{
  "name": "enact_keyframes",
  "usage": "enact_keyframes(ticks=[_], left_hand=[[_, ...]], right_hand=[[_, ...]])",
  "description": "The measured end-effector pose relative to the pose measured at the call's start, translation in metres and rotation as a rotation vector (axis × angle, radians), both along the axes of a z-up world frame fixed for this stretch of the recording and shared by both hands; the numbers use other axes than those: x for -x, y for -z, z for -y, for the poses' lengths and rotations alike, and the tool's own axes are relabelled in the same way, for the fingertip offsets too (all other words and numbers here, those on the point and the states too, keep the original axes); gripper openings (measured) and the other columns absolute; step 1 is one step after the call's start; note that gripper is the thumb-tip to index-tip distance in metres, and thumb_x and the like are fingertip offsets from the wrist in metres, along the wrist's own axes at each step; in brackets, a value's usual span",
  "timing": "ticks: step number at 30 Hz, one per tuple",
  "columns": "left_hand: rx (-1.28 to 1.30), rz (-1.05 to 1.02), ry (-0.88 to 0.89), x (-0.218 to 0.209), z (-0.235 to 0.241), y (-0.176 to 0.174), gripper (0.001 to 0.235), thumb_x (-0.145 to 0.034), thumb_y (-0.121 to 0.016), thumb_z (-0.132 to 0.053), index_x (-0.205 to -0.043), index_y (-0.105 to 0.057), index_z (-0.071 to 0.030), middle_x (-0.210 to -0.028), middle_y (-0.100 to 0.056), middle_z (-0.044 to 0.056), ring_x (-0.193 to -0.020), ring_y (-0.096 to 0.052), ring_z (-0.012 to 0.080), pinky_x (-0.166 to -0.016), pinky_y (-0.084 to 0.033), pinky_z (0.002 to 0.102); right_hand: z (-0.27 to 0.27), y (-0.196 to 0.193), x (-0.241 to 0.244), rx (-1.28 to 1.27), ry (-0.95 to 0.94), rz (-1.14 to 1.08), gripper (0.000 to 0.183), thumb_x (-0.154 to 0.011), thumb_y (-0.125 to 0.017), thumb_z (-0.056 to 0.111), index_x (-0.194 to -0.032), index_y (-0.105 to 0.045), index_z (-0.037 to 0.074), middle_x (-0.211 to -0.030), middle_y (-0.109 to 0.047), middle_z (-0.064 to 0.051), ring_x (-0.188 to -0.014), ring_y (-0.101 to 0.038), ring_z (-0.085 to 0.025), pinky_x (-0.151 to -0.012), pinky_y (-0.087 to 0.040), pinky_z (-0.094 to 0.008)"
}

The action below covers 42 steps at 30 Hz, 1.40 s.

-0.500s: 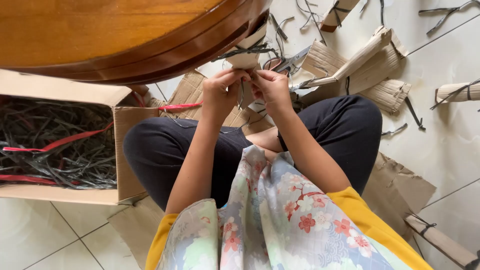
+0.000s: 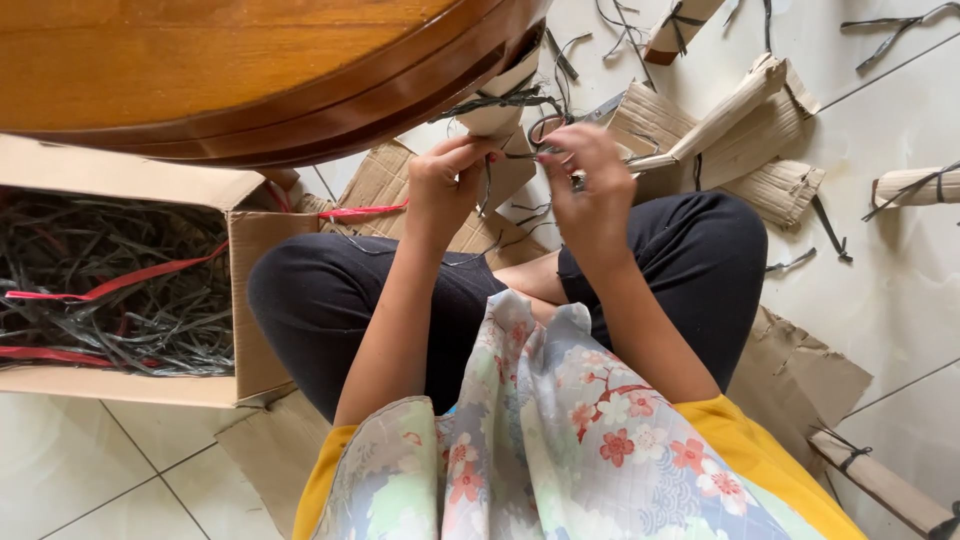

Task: Wrapping the legs of a wooden chair with cardboard and securing them with plastic ties for protection.

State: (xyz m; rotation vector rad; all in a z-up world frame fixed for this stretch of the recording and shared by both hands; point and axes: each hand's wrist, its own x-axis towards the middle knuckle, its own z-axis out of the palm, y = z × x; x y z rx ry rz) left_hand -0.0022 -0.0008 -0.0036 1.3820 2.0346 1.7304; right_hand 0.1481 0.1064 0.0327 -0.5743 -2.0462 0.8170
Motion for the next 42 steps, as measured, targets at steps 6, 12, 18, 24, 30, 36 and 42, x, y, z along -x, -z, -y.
enact_keyframes(ticks=[6, 12, 18, 24, 30, 36, 42], left_hand=[[-0.008, -0.002, -0.001, -0.001, 0.0, -0.001, 0.026, -0.092, -0.066, 0.004, -0.098, -0.081, -0.016, -0.095, -0.077, 0.008, -0.087, -0.075, 0.035, -0.081, -0.06, 0.041], [-0.003, -0.047, 0.004, 0.0, 0.001, 0.005, 0.028, -0.092, -0.066, 0.003, -0.098, -0.082, -0.019, -0.095, -0.077, 0.004, -0.089, -0.075, 0.0311, -0.082, -0.06, 0.038], [0.029, -0.101, 0.011, -0.003, 0.003, 0.003, 0.03, -0.089, -0.066, 0.006, -0.099, -0.081, -0.017, -0.096, -0.077, 0.003, -0.088, -0.075, 0.0305, -0.083, -0.06, 0.039], [0.059, -0.202, 0.088, -0.001, 0.007, 0.016, 0.025, -0.09, -0.067, 0.003, -0.1, -0.08, -0.015, -0.101, -0.076, 0.004, -0.093, -0.074, 0.0302, -0.084, -0.06, 0.039], [0.047, -0.299, 0.151, -0.008, 0.006, -0.003, 0.018, -0.087, -0.069, 0.007, -0.099, -0.076, -0.005, -0.105, -0.073, 0.015, -0.103, -0.07, 0.0382, -0.085, -0.059, 0.046], [0.139, -0.457, 0.113, -0.007, 0.012, -0.007, 0.02, -0.084, -0.074, 0.0, -0.097, -0.081, -0.014, -0.103, -0.075, 0.004, -0.11, -0.069, 0.0272, -0.086, -0.057, 0.04], [0.106, -0.513, 0.121, -0.004, 0.013, 0.012, 0.012, -0.089, -0.075, -0.007, -0.096, -0.081, -0.014, -0.124, -0.073, 0.0, -0.126, -0.061, 0.0253, -0.091, -0.053, 0.039]], right_hand=[[0.01, 0.032, 0.024, -0.022, -0.018, -0.035, 0.01, -0.093, -0.077, -0.002, -0.096, -0.079, 0.008, -0.093, -0.068, -0.004, -0.081, -0.072, -0.022, -0.074, -0.059, -0.033], [0.012, 0.056, 0.034, 0.458, 0.083, 0.024, 0.005, -0.092, -0.079, 0.008, -0.094, -0.081, 0.011, -0.069, -0.069, -0.006, -0.06, -0.07, -0.014, -0.053, -0.053, -0.025], [0.001, 0.079, 0.034, 1.147, -0.073, -0.109, 0.011, -0.095, -0.076, 0.013, -0.101, -0.076, 0.005, -0.078, -0.073, -0.009, -0.071, -0.072, -0.011, -0.063, -0.061, -0.022], [-0.001, 0.064, 0.033, 1.428, -0.17, -0.189, 0.019, -0.084, -0.07, 0.006, -0.103, -0.071, 0.003, -0.086, -0.071, -0.008, -0.081, -0.069, -0.015, -0.068, -0.052, -0.024], [0.008, 0.052, 0.04, 1.196, -0.077, -0.181, 0.013, -0.084, -0.078, 0.002, -0.094, -0.069, 0.0, -0.076, -0.069, -0.008, -0.069, -0.068, -0.01, -0.061, -0.053, -0.02], [0.018, 0.057, 0.039, 1.081, -0.034, -0.203, 0.006, -0.087, -0.073, 0.005, -0.089, -0.068, 0.001, -0.074, -0.069, -0.011, -0.067, -0.072, -0.016, -0.061, -0.057, -0.025], [0.018, 0.072, 0.038, 0.981, -0.025, -0.205, 0.007, -0.085, -0.074, 0.006, -0.087, -0.069, 0.003, -0.074, -0.07, -0.009, -0.069, -0.07, -0.013, -0.061, -0.056, -0.024]])
